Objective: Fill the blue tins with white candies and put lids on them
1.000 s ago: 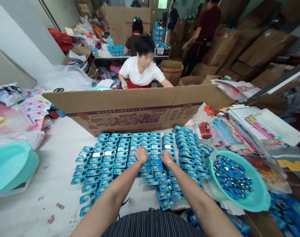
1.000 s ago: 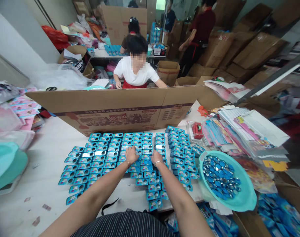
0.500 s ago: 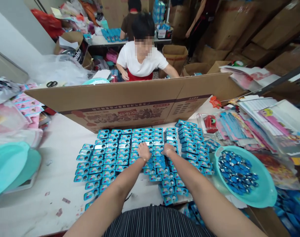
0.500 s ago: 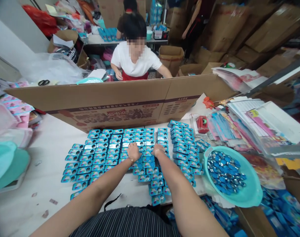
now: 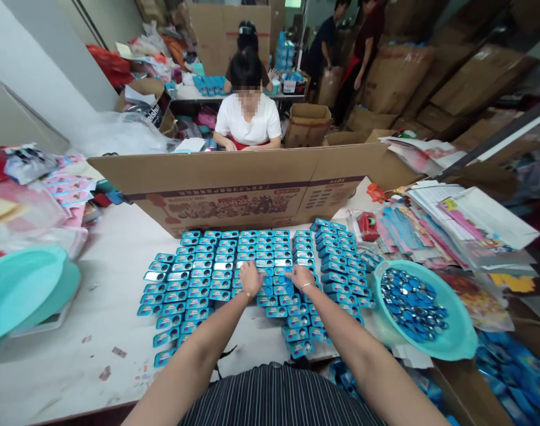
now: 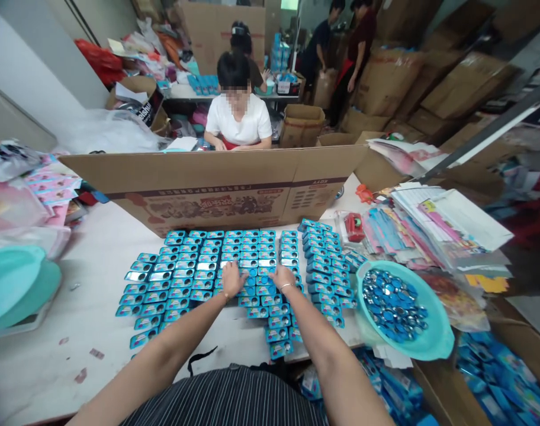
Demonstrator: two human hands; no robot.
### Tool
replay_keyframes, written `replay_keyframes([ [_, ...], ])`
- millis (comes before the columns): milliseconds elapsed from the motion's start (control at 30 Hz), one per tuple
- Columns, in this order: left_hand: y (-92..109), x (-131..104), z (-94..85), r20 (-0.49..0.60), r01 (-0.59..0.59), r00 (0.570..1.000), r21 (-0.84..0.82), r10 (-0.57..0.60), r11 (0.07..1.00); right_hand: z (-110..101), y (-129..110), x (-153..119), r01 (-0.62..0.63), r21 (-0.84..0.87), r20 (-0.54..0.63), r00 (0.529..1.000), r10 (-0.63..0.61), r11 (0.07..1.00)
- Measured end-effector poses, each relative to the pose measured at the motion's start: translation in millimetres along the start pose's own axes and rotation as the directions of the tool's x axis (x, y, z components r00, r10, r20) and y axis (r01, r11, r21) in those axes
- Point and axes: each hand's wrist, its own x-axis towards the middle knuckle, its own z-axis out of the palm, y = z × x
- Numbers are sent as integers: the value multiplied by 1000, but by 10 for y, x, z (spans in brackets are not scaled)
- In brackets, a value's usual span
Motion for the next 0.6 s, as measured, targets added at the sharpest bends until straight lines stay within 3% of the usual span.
replay_keyframes([
  [133, -53, -134, 98, 20, -207, 978, 36, 206, 978, 111, -152, -84, 147, -47, -5, 989, -148, 988],
  [233, -18, -171, 165, 73, -311, 948, 31, 308, 950, 197, -258, -107, 158, -106, 25, 987, -156, 982],
  [400, -18, -147, 215, 106, -358, 930, 40, 352, 933, 244, -262, -107, 139, -110, 46, 990, -134, 984],
  [600, -44, -124, 229, 111, -380, 921, 46, 374, 924, 17, -95, 109, 79, -59, -35, 996, -81, 995],
])
